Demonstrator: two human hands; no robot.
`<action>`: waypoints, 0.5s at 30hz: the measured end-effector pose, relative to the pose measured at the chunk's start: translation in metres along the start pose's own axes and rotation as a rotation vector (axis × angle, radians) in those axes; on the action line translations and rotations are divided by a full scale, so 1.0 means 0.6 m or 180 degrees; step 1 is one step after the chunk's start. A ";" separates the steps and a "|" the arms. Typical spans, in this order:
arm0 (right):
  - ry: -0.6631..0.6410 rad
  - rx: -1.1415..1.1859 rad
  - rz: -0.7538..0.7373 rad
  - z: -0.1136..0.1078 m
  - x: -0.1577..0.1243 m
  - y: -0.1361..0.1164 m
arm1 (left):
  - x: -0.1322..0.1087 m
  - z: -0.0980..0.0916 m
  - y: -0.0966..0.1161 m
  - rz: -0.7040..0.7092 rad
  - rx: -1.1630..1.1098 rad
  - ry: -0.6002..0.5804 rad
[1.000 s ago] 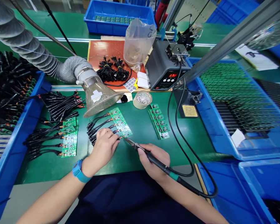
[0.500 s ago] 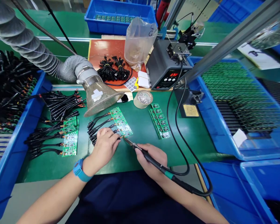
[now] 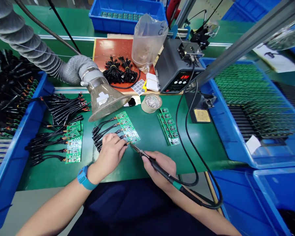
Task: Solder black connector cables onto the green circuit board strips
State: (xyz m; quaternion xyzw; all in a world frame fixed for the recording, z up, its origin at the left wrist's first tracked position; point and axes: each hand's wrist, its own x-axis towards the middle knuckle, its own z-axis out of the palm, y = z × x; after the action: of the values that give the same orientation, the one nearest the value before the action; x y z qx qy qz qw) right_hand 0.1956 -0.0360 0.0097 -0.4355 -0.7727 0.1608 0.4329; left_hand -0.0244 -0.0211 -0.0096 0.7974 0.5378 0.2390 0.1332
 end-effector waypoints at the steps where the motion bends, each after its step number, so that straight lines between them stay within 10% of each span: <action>1: 0.0001 -0.0004 -0.0006 0.000 0.000 0.000 | 0.000 0.000 0.000 -0.0003 0.0010 0.0001; 15: 0.0226 -0.0285 -0.0175 -0.007 -0.003 0.001 | 0.000 0.001 0.004 -0.0034 0.0091 -0.0025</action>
State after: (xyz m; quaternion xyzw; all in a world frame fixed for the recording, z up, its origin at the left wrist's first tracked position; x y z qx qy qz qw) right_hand 0.1996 -0.0374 0.0105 -0.4385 -0.7750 0.0986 0.4443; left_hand -0.0224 -0.0219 -0.0089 0.7973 0.5449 0.2274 0.1251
